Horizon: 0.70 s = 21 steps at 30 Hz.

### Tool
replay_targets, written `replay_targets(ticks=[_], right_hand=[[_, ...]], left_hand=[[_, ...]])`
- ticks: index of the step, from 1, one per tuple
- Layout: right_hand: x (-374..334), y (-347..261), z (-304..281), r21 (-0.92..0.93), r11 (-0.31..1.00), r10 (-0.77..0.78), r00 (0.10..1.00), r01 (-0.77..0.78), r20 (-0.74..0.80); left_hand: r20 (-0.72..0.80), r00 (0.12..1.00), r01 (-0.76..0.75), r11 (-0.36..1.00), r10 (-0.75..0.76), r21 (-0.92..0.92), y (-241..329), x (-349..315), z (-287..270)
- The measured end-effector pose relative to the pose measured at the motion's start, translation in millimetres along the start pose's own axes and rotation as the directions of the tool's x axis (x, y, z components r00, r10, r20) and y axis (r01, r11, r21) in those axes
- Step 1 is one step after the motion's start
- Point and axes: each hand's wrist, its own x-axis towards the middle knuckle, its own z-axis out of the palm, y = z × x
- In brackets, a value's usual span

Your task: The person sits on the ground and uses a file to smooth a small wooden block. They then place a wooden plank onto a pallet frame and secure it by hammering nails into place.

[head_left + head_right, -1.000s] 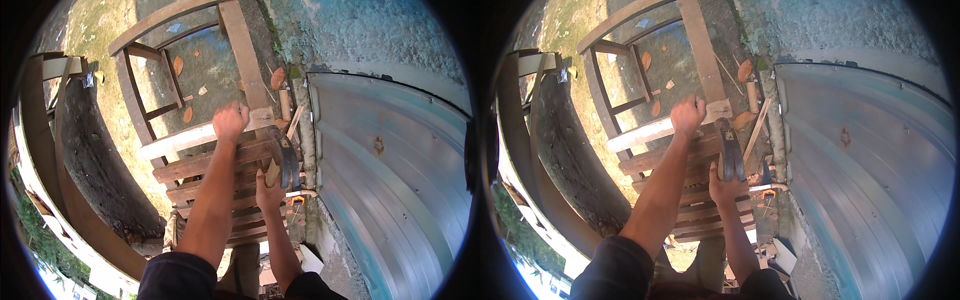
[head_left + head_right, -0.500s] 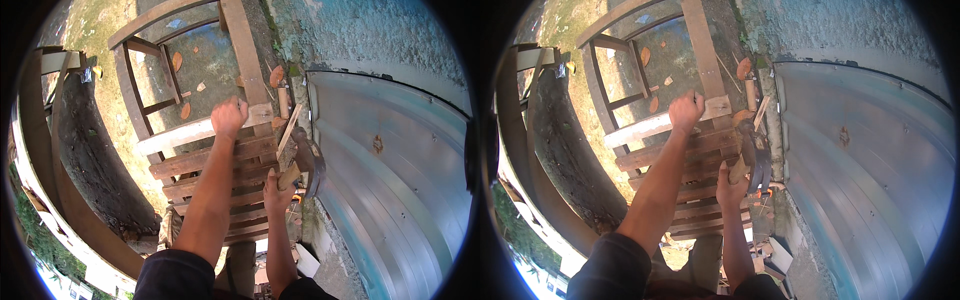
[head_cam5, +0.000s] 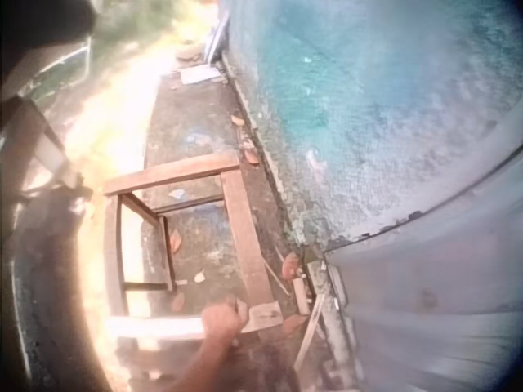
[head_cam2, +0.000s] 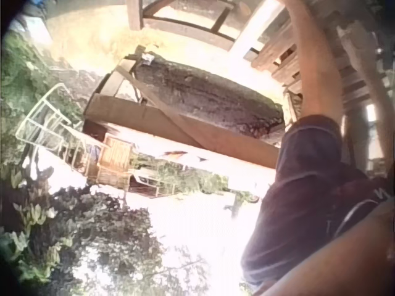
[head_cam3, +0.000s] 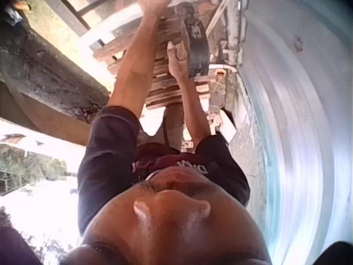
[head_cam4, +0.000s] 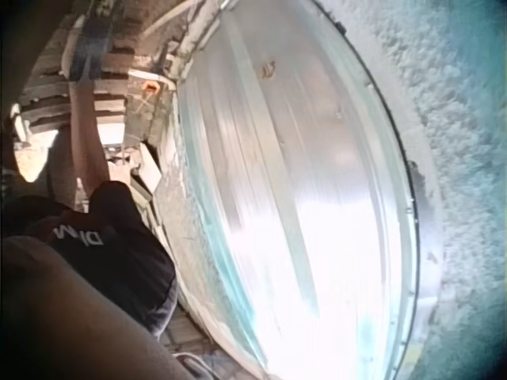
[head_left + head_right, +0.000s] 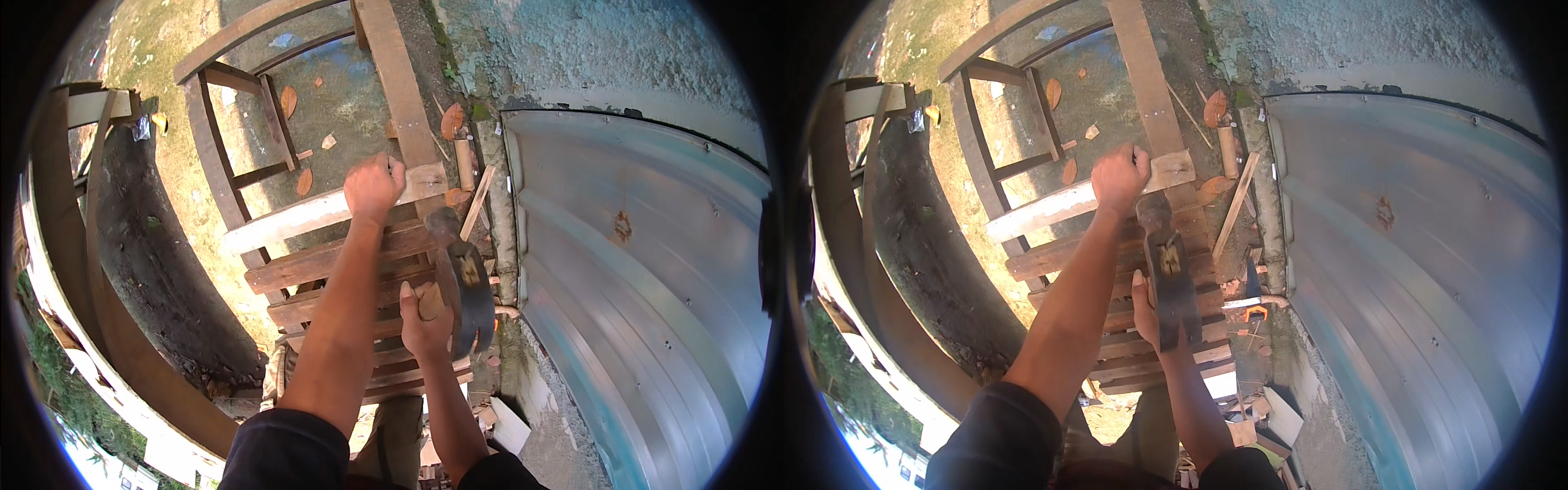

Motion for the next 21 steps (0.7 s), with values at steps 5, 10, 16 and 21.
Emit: replay_targets(ticks=[5,10,16,21], right_hand=[[54,-9,-10,0.118,0.993,0.015,1.000,-0.017,0.012],[39,23,-4,-0.065,0.961,0.270,0.962,-0.268,0.034],[43,-25,-36,0.346,0.896,-0.288,0.957,0.279,-0.025],[59,62,-3,-0.197,0.978,0.061,0.998,-0.063,-0.020]], left_hand=[[0.010,1.000,0.003,1.000,-0.002,-0.012,5,0,-2],[0.053,0.999,-0.006,1.000,0.007,-0.023,3,0,-3],[0.032,0.999,0.006,1.000,-0.006,-0.026,-4,-2,1],[0.047,0.998,-0.030,1.000,0.031,-0.008,6,0,-2]])
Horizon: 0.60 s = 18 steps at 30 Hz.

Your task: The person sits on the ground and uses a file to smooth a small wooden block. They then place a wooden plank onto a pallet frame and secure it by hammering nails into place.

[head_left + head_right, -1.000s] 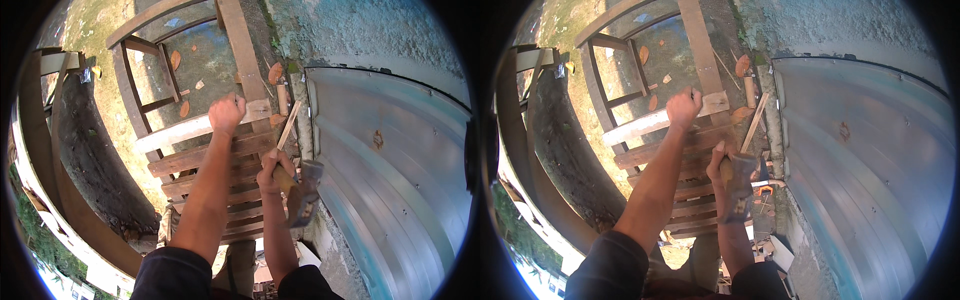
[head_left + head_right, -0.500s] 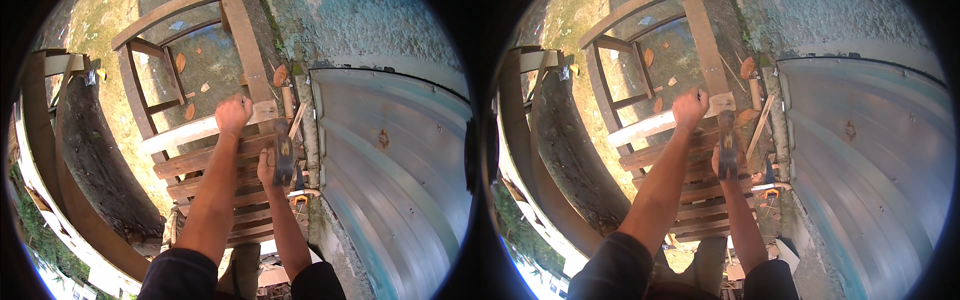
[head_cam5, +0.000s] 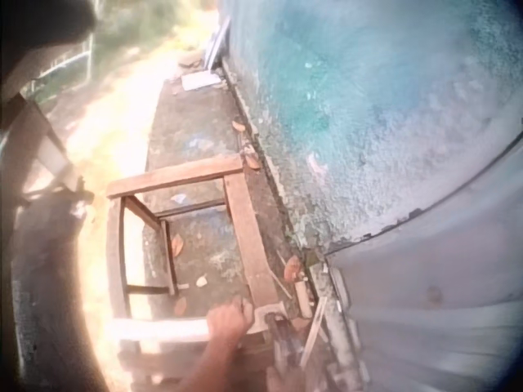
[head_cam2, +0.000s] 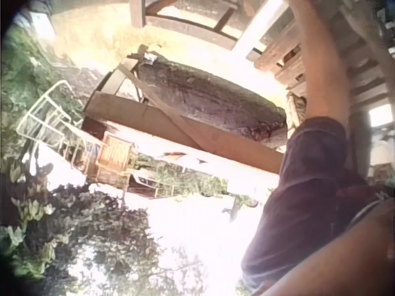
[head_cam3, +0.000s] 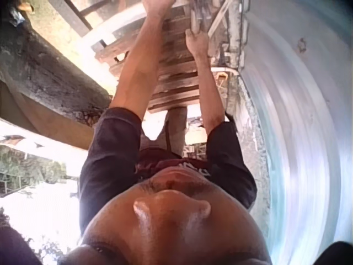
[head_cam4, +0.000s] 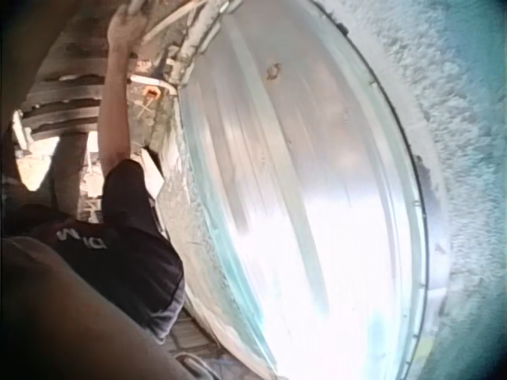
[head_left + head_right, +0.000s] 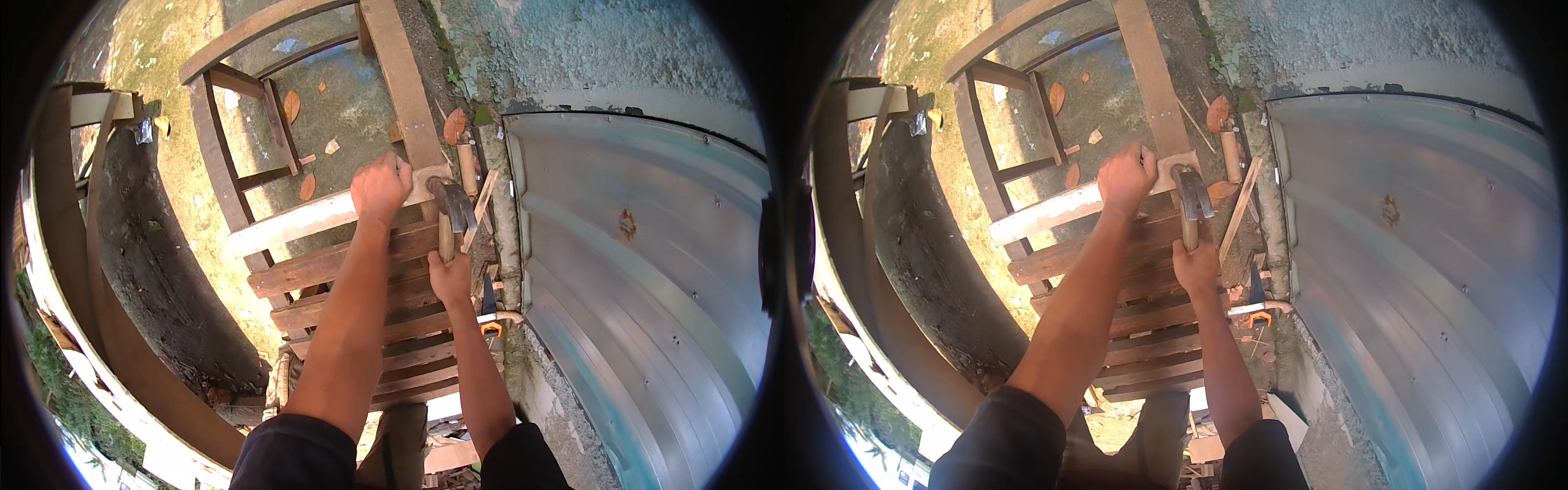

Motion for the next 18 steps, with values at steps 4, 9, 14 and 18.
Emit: replay_targets(ticks=[4,9,14,18], right_hand=[[-13,-52,-23,0.331,0.935,0.125,0.991,-0.131,0.039],[-2,-82,-55,0.396,0.861,-0.303,0.947,0.319,-0.104],[-6,6,-7,0.008,0.989,0.146,0.966,-0.151,0.214],[-40,-48,-32,0.245,0.966,0.066,0.994,-0.087,0.091]], left_hand=[[-0.034,0.999,-0.003,1.000,0.002,-0.022,-8,-2,4],[-0.043,0.999,0.001,1.000,-0.001,0.000,-6,-2,1],[-0.016,0.999,-0.043,0.999,0.043,0.001,-6,-1,6],[0.057,0.998,0.027,0.999,-0.026,-0.019,-5,-6,0]])
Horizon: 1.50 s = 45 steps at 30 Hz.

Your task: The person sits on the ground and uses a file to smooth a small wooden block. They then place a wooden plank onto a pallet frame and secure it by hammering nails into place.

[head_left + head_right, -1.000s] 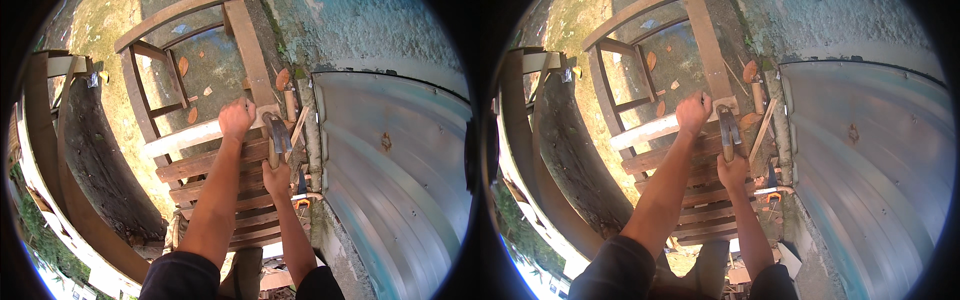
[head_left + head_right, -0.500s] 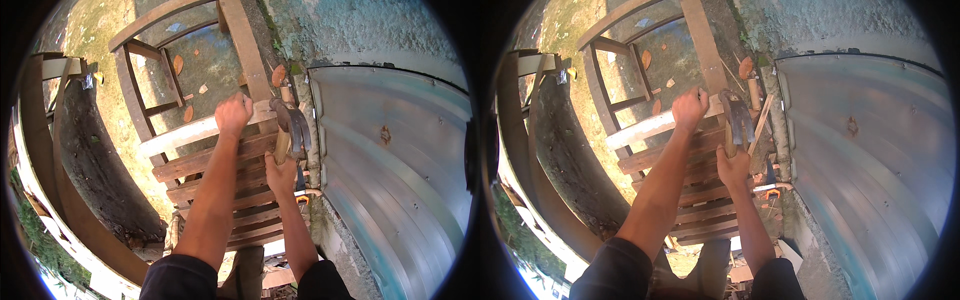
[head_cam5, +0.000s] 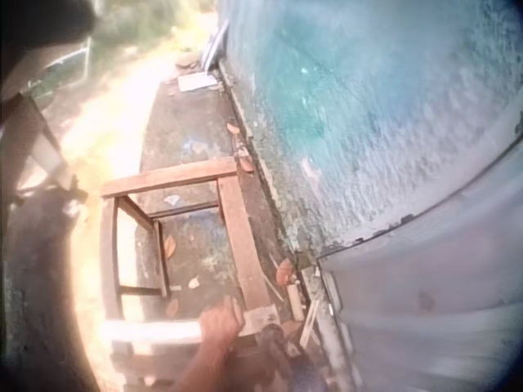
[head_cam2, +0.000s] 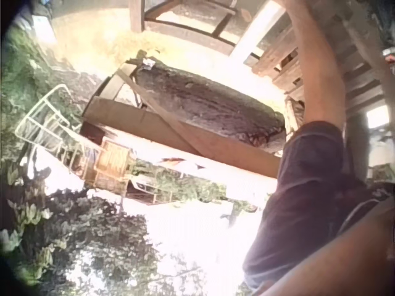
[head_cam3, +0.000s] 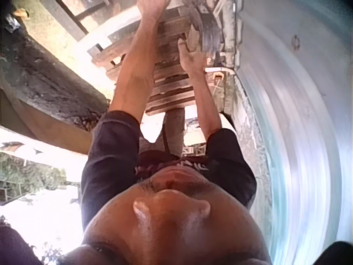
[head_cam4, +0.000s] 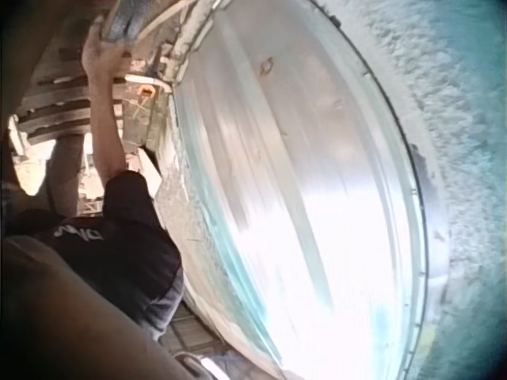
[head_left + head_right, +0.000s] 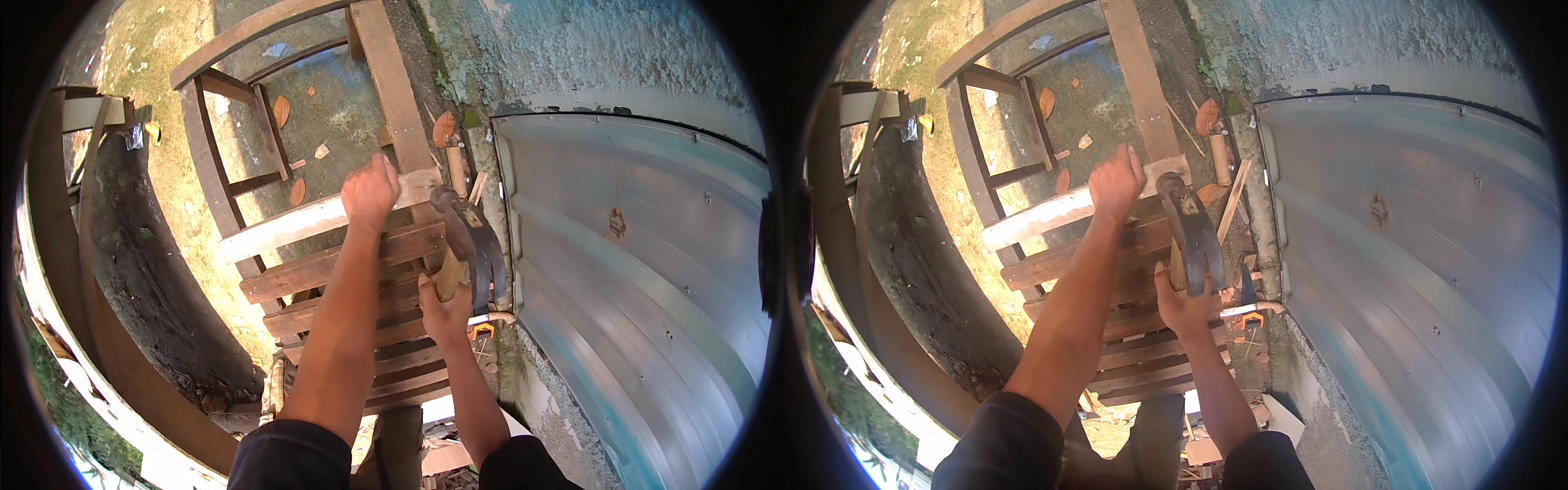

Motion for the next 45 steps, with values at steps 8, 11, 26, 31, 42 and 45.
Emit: replay_targets(ticks=[8,11,26,31,42,45], right_hand=[[53,53,7,-0.504,0.766,-0.463,0.886,0.400,0.000],[29,22,-9,-0.200,0.976,0.111,0.990,-0.092,0.086],[25,17,10,0.070,0.995,0.068,0.998,-0.068,-0.004],[51,65,31,-0.152,0.970,-0.223,0.944,0.191,-0.241],[12,29,30,0.355,0.870,0.363,0.932,-0.341,0.006],[-72,59,25,0.414,0.874,0.300,0.953,-0.255,-0.047]], left_hand=[[-0.063,0.997,-0.044,0.999,0.044,-0.003,3,7,4],[-0.076,0.996,-0.038,0.999,0.036,-0.031,-1,9,5],[-0.051,0.999,-0.002,0.999,0.000,-0.042,-3,3,5],[-0.004,1.000,0.013,0.999,-0.013,-0.046,0,3,-1],[-0.101,0.973,-0.223,0.961,0.208,-0.166,-12,-6,-7],[-0.198,0.870,-0.476,0.874,0.452,-0.095,-46,-33,-15]])
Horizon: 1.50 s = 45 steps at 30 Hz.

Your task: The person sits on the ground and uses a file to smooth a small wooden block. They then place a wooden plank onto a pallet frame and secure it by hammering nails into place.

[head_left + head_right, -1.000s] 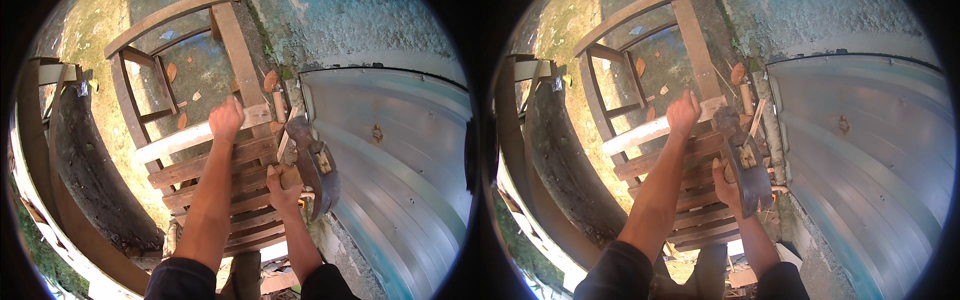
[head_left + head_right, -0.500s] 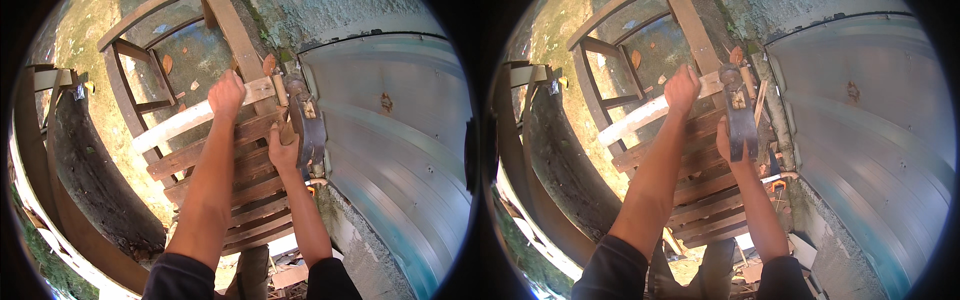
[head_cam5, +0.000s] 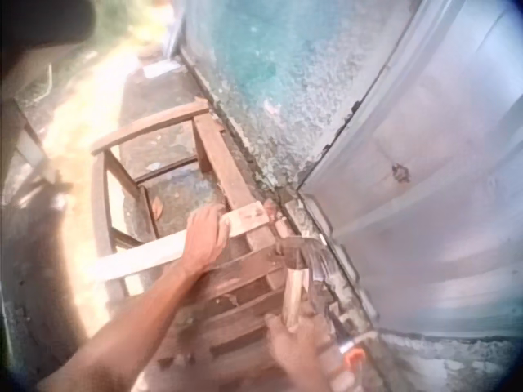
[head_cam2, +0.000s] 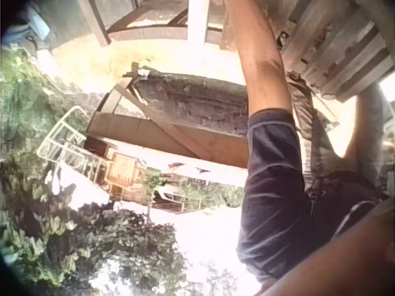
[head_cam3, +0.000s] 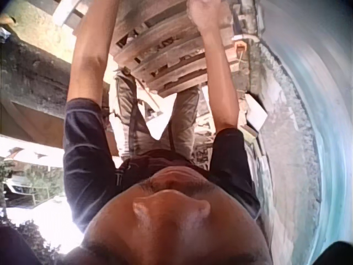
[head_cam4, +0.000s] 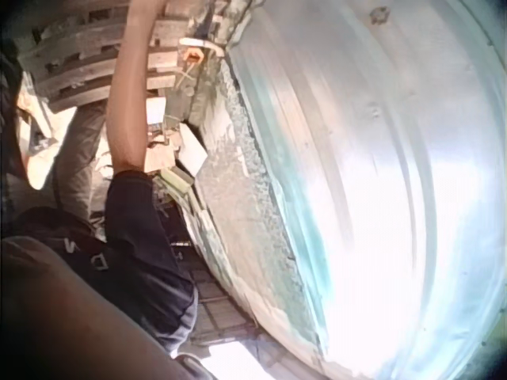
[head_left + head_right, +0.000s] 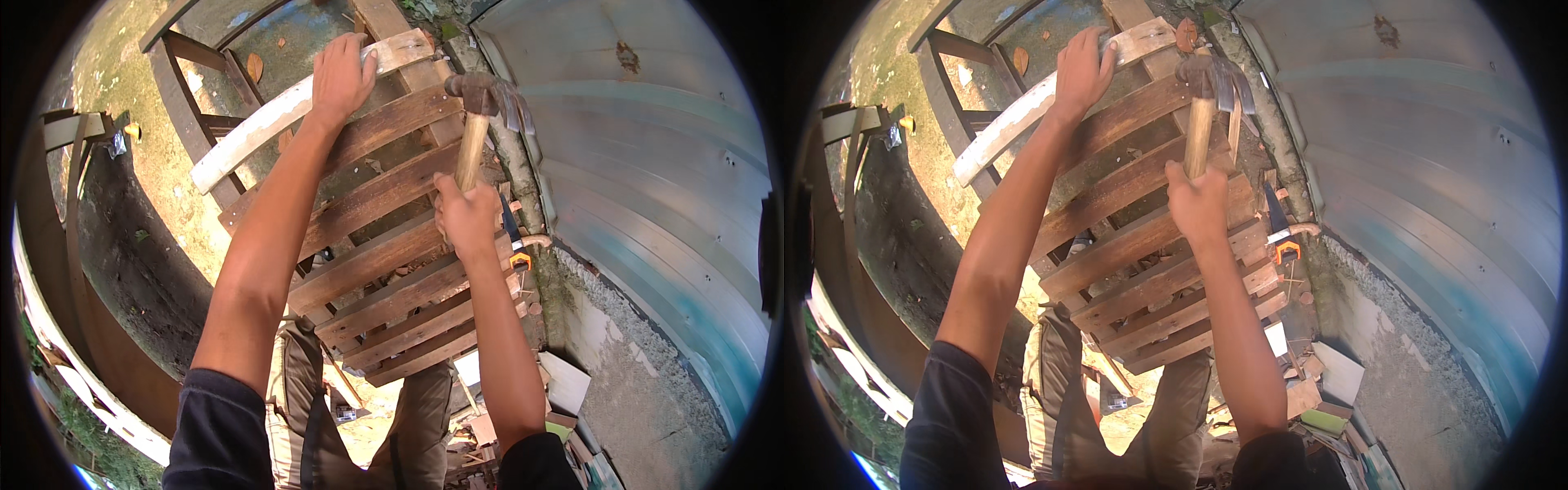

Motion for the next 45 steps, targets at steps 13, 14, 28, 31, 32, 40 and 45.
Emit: replay_targets(ticks=[13,14,28,31,32,40,45], right_hand=[[-248,266,-155,-0.395,0.914,-0.089,0.995,0.097,0.038],[-247,273,-171,-0.371,0.928,0.079,0.992,-0.038,0.095],[-165,267,-254,-0.591,0.699,-0.319,0.915,0.404,0.248],[-167,249,-244,-0.616,0.680,-0.278,0.917,0.398,0.286],[-166,243,-236,-0.613,0.670,-0.294,0.908,0.418,0.299],[-192,229,-200,-0.589,0.605,-0.223,0.824,0.536,0.521],[-224,259,-227,-0.546,0.591,-0.088,0.720,0.594,0.688]], left_hand=[[0.141,0.853,0.434,0.834,-0.502,0.341,142,-410,-36],[0.108,0.862,0.430,0.827,-0.495,0.363,146,-408,-33],[0.166,0.848,0.444,0.846,-0.503,0.295,142,-415,-46],[0.232,0.838,0.457,0.867,-0.494,0.199,139,-415,-54],[0.250,0.824,0.469,0.860,-0.508,0.201,141,-415,-58],[-0.321,0.772,0.396,0.811,-0.548,-0.431,155,-483,-78],[-0.043,0.418,0.614,0.318,-0.907,-0.722,212,-646,-100]])
